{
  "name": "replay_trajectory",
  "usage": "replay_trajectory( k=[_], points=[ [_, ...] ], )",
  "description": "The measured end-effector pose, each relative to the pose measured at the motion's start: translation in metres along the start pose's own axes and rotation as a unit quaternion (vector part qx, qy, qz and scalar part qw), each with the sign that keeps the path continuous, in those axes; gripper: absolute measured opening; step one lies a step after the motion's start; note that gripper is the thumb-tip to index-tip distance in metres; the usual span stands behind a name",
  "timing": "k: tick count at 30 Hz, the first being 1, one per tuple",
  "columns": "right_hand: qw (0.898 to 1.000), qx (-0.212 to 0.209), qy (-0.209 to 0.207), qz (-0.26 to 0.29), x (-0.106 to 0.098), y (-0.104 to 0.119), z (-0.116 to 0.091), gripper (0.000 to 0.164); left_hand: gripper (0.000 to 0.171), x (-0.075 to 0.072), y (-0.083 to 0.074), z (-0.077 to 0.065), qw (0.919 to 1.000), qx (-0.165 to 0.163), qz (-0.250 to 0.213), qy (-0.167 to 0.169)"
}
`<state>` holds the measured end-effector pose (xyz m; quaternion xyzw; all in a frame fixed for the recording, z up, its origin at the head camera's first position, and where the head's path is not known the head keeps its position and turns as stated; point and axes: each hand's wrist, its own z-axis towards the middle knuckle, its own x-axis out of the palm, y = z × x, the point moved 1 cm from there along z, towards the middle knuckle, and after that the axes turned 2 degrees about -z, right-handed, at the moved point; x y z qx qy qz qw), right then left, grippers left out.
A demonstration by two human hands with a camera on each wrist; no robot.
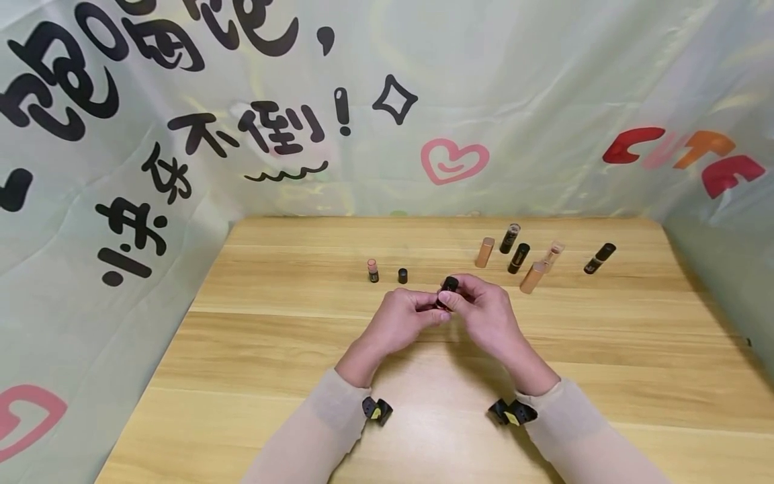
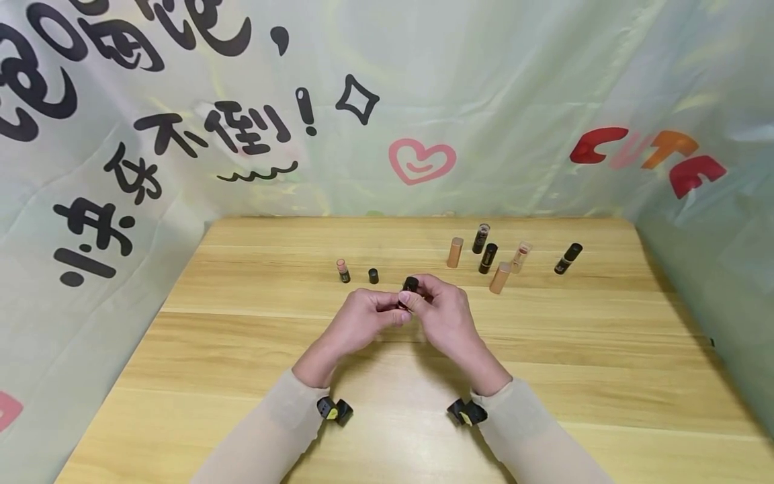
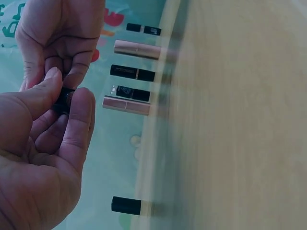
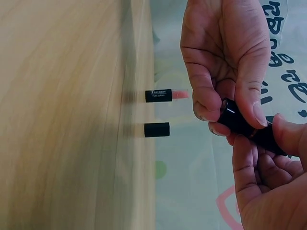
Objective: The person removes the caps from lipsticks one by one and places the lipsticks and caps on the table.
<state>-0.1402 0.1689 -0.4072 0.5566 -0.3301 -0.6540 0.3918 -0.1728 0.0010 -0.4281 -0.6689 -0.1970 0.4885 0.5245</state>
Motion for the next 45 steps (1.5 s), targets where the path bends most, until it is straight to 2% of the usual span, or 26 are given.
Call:
replay_trajectory(
  k=[6,10,14,16,19,24,29,31,35,37,40,43,45],
  points=[
    [1.000,0.010,0.002,0.018,0.000,-0.001,0.000,0.016,0.021,-0.001,-0.001,0.000,0.9996,-0.019,-0.014,0.013],
    [0.999,-0.027,-0.013,-0.027,0.001,0.002,-0.002,0.013,0.020,-0.001,-0.001,0.001,0.9995,-0.020,-0.021,0.012],
    [0.997,-0.051,-0.021,-0.058,0.003,0.007,-0.001,0.011,0.016,-0.004,-0.002,0.001,1.0000,0.002,-0.004,-0.001],
    [0.998,-0.038,-0.017,-0.042,0.002,0.009,-0.001,0.012,0.016,-0.006,-0.002,0.001,0.9998,0.018,0.012,-0.005],
    [1.000,0.003,-0.002,0.011,0.002,0.011,0.001,0.014,0.019,-0.009,-0.005,-0.001,0.9989,0.037,0.029,0.000],
    [0.995,0.062,0.021,0.080,-0.001,0.012,0.001,0.020,0.018,-0.015,-0.011,-0.006,0.9991,0.025,0.018,0.028],
    [0.995,0.051,0.018,0.083,-0.005,0.013,0.003,0.023,0.022,-0.014,-0.011,-0.005,0.9989,0.028,0.008,0.038],
    [0.997,0.030,0.014,0.065,-0.005,0.013,0.003,0.022,0.021,-0.013,-0.009,-0.004,0.9990,0.028,0.010,0.032],
    [1.000,0.005,-0.004,0.030,-0.003,0.012,0.003,0.019,0.017,-0.013,-0.009,-0.003,0.9996,0.009,0.006,0.026],
    [0.999,0.003,-0.010,0.041,-0.001,0.011,0.003,0.019,0.019,-0.015,-0.008,-0.003,0.9997,-0.002,0.011,0.020],
    [0.996,0.003,-0.021,0.085,0.002,0.012,0.004,0.023,0.022,-0.020,-0.005,-0.003,0.9997,-0.016,0.021,0.003],
    [0.992,0.000,-0.039,0.123,0.003,0.012,0.008,0.029,0.023,-0.026,-0.002,-0.003,0.9984,-0.037,0.037,-0.022],
    [0.991,0.000,-0.050,0.124,0.004,0.010,0.013,0.030,0.024,-0.031,0.001,-0.004,0.9971,-0.050,0.040,-0.042]
  ],
)
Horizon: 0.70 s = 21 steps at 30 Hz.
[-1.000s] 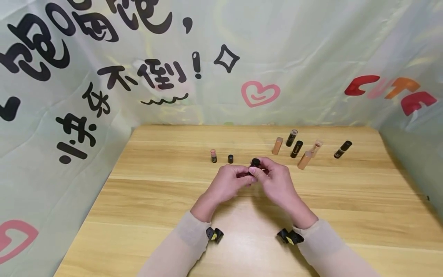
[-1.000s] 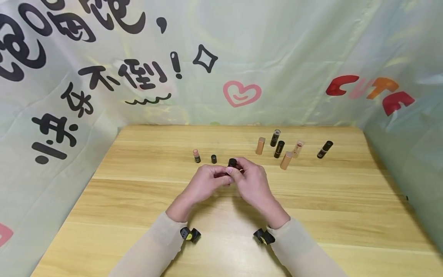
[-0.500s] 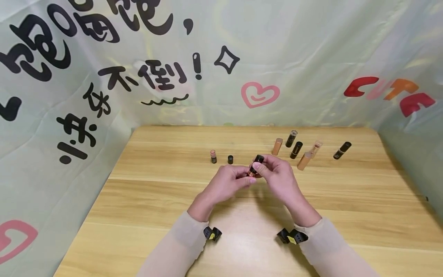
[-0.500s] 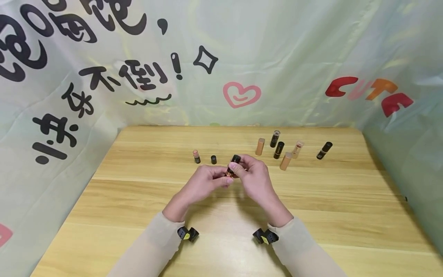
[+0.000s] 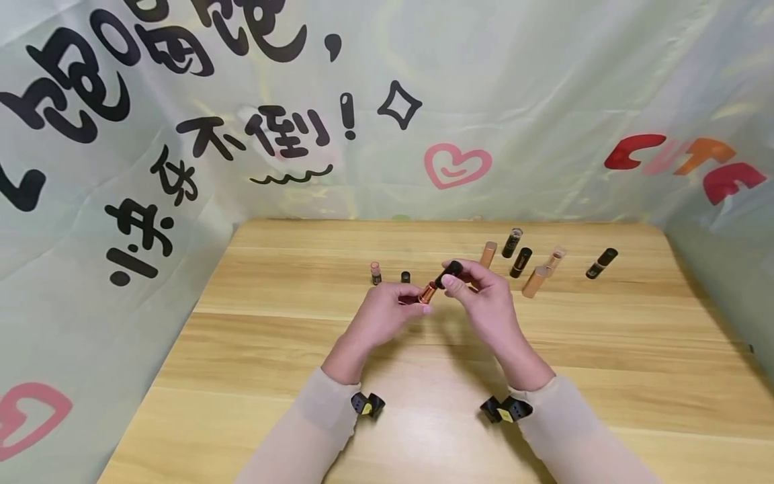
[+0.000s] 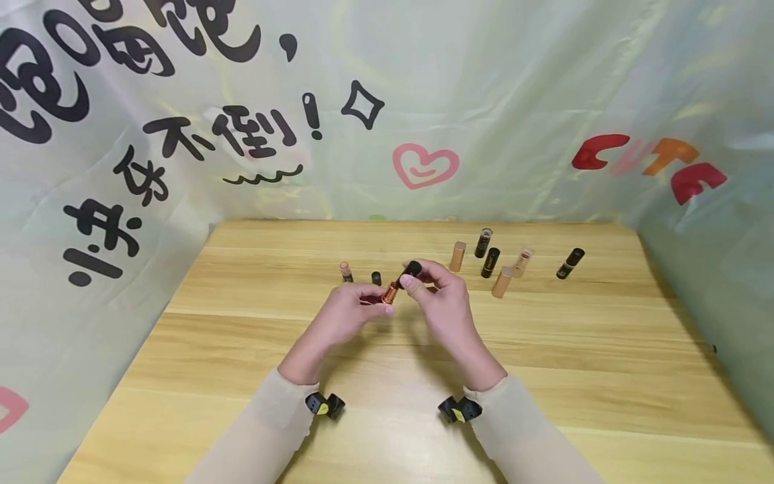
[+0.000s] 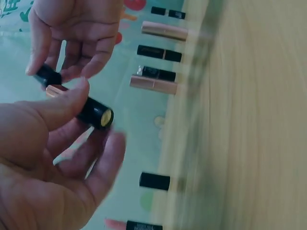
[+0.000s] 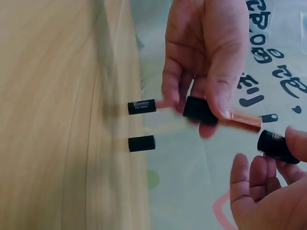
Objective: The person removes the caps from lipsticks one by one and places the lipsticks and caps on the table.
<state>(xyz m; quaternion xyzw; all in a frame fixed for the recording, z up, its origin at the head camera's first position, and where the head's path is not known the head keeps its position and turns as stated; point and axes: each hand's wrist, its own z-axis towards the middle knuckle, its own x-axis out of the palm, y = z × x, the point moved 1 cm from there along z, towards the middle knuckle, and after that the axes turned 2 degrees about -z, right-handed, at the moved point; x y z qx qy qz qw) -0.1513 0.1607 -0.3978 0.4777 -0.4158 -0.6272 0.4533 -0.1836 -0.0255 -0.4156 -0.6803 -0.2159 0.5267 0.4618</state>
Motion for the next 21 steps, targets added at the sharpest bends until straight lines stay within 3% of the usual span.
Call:
replay_trajectory(
  k=[5,12,21],
  points=[
    [0.997,0.006,0.001,-0.071,0.006,-0.007,0.009,0.034,0.030,-0.014,0.008,-0.004,0.9978,-0.025,-0.004,-0.060],
    [0.986,0.010,0.028,-0.165,0.028,-0.016,0.019,0.029,0.028,-0.034,0.025,-0.010,0.9884,-0.047,0.002,-0.144],
    [0.956,-0.016,0.087,-0.279,0.050,-0.027,0.032,0.024,0.019,-0.048,0.044,-0.009,0.9825,-0.072,0.040,-0.167]
  ],
)
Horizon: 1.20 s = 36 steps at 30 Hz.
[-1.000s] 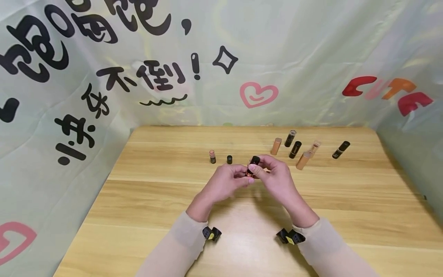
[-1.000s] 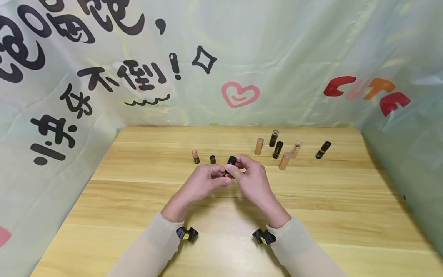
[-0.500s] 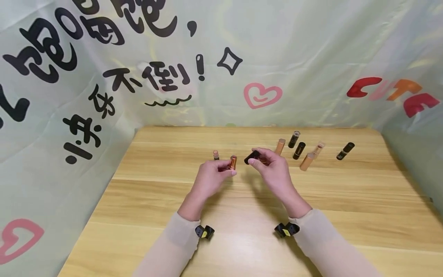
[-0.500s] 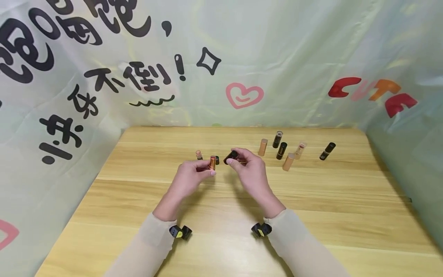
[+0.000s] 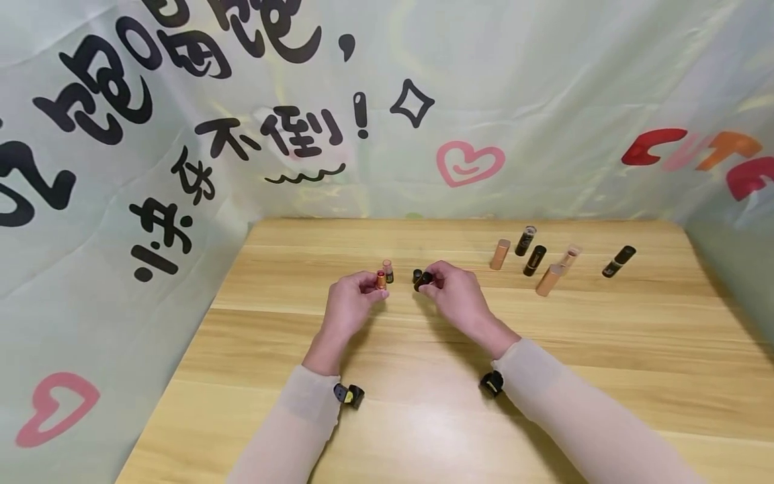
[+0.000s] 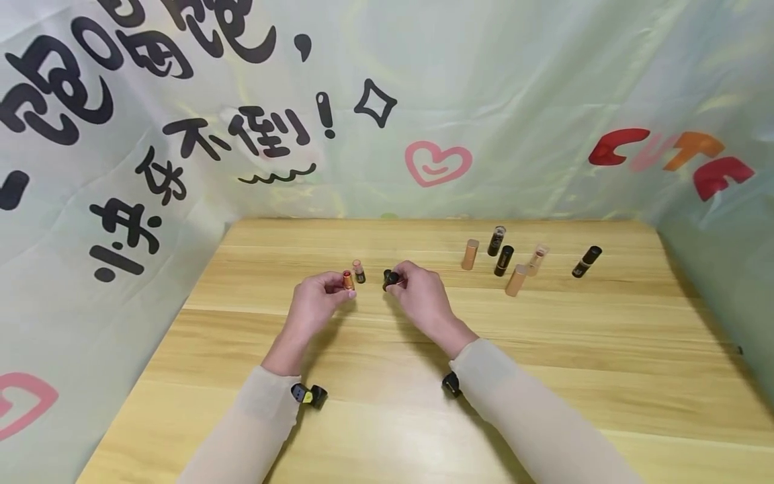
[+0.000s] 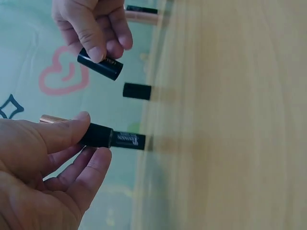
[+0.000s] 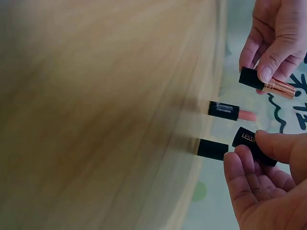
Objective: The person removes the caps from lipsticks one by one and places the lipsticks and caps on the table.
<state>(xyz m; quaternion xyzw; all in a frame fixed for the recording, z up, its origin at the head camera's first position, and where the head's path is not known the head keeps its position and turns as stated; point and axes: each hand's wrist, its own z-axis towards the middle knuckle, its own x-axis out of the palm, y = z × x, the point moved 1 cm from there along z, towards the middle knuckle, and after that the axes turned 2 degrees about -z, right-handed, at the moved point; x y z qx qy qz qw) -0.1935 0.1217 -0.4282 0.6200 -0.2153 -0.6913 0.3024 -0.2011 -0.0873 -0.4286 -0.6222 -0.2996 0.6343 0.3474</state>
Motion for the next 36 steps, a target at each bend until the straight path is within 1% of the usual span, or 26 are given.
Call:
replay_trajectory(
  k=[6,10,13,17,22,29,36],
  points=[
    [0.998,-0.014,0.015,-0.051,0.010,0.001,0.006,0.026,0.013,0.002,0.008,0.007,0.9994,0.000,0.033,0.007],
    [0.997,-0.008,0.025,-0.068,0.013,0.003,0.008,0.028,0.013,0.005,0.008,0.010,0.9990,0.009,0.041,0.017],
    [0.996,-0.004,0.035,-0.080,0.015,0.004,0.008,0.029,0.014,0.008,0.006,0.012,0.9981,0.022,0.051,0.024],
    [0.994,-0.008,0.048,-0.093,0.018,0.006,0.010,0.025,0.013,0.012,0.004,0.014,0.9964,0.035,0.068,0.036],
    [0.992,-0.013,0.067,-0.103,0.021,0.006,0.011,0.024,0.015,0.013,0.004,0.016,0.9952,0.028,0.082,0.044],
    [0.991,-0.006,0.076,-0.111,0.022,0.007,0.012,0.025,0.017,0.014,0.006,0.017,0.9932,0.012,0.103,0.053],
    [0.990,0.005,0.086,-0.113,0.022,0.008,0.012,0.027,0.016,0.015,0.008,0.019,0.9927,0.012,0.106,0.056]
  ],
)
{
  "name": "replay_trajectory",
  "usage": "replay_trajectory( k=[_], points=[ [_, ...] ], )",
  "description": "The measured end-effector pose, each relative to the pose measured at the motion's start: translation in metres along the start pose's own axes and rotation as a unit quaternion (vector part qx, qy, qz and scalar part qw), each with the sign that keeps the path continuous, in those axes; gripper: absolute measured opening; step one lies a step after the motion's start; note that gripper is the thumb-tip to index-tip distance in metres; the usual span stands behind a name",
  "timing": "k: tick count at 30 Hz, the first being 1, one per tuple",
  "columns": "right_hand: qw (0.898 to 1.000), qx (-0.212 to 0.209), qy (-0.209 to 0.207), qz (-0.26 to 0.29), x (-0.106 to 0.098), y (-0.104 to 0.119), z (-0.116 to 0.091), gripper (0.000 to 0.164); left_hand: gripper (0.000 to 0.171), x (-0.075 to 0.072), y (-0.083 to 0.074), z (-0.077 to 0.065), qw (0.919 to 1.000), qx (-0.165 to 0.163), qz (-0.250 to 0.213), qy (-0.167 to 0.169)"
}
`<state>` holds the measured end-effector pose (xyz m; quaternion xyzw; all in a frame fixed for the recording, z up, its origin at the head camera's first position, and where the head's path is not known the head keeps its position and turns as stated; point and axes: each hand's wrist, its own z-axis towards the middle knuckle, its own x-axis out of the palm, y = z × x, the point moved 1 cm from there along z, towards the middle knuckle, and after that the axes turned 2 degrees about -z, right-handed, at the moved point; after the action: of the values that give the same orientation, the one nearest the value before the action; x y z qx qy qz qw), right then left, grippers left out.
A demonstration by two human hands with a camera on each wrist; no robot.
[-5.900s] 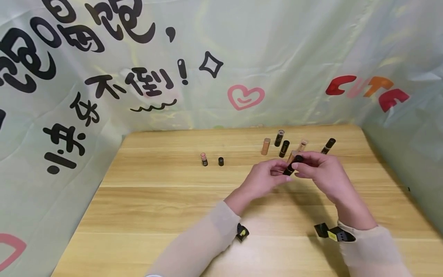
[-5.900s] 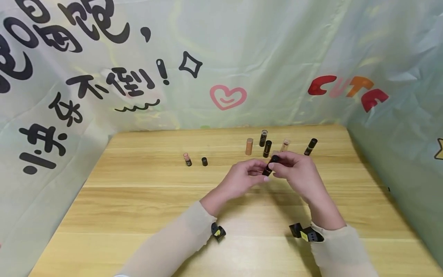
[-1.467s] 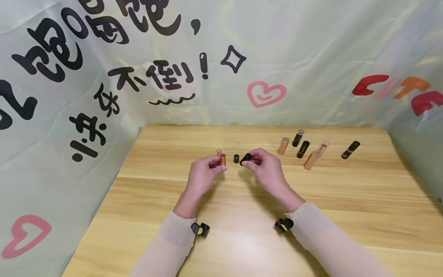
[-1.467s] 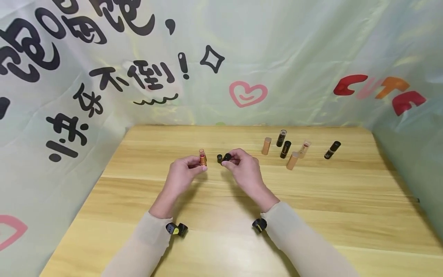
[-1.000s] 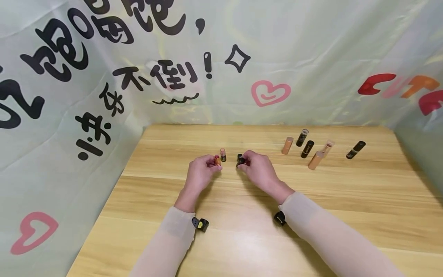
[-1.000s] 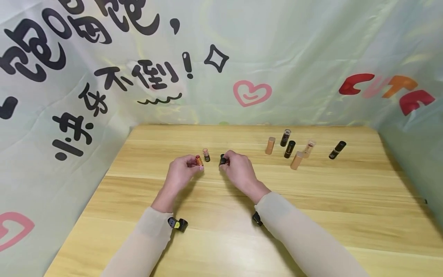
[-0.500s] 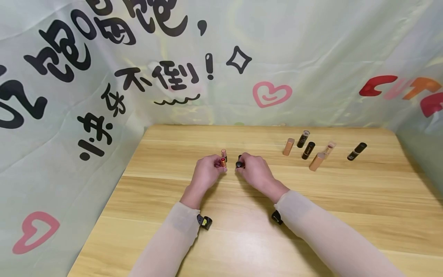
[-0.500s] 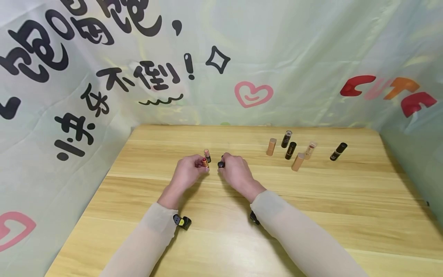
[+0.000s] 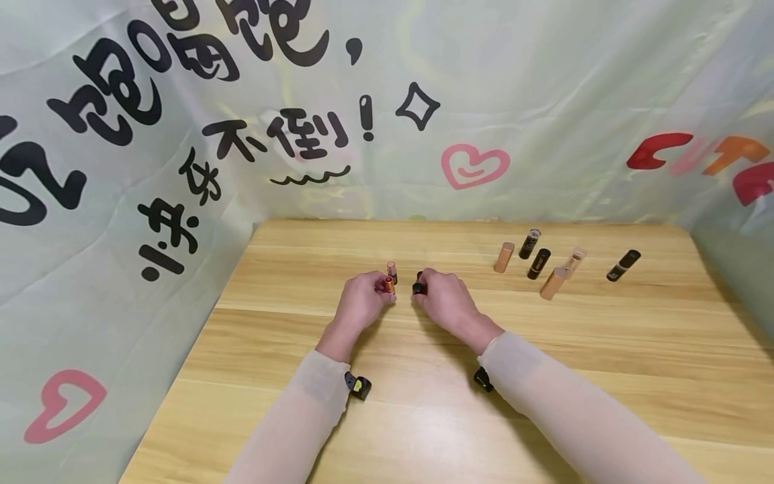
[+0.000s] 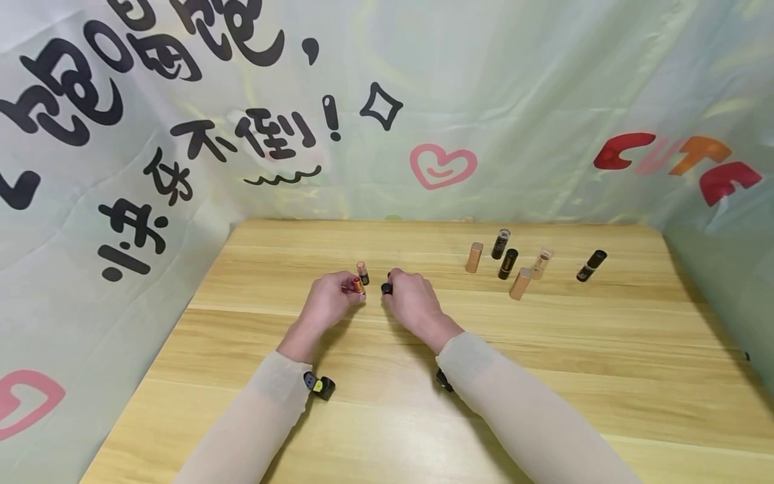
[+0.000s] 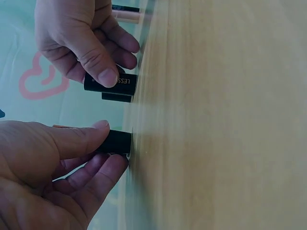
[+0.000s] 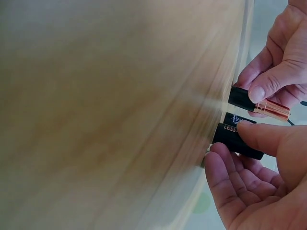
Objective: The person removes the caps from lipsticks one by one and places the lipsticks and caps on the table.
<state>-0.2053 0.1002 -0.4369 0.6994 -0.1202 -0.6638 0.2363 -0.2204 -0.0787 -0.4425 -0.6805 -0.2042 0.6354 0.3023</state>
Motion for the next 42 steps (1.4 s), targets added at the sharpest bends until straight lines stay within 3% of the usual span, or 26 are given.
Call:
replay_trajectory(
  k=[10,18,25,31,34,38,42],
  points=[
    [1.000,0.003,0.001,-0.010,-0.001,-0.001,0.000,0.028,0.019,0.003,0.001,0.002,0.9999,-0.012,0.003,0.006],
    [1.000,0.015,0.008,-0.009,0.000,-0.002,-0.001,0.029,0.034,0.002,0.001,0.000,0.9996,-0.024,-0.011,0.012],
    [1.000,0.022,0.017,0.010,-0.007,-0.004,-0.008,0.036,0.043,-0.001,-0.001,-0.009,0.9966,-0.078,-0.012,0.025],
    [0.999,0.014,0.001,0.048,-0.022,-0.023,-0.027,0.043,0.041,-0.009,-0.009,-0.026,0.9924,-0.105,0.044,0.046],
    [0.998,-0.005,-0.040,0.057,-0.034,-0.037,-0.039,0.039,0.037,-0.016,-0.019,-0.036,0.9924,-0.088,0.063,0.059],
    [0.991,-0.024,-0.114,0.062,-0.053,-0.053,-0.056,0.031,0.033,-0.022,-0.039,-0.050,0.9953,-0.030,0.046,0.080],
    [0.982,-0.032,-0.174,0.071,-0.074,-0.070,-0.069,0.023,0.042,-0.020,-0.066,-0.059,0.9934,0.031,0.018,0.109]
  ],
)
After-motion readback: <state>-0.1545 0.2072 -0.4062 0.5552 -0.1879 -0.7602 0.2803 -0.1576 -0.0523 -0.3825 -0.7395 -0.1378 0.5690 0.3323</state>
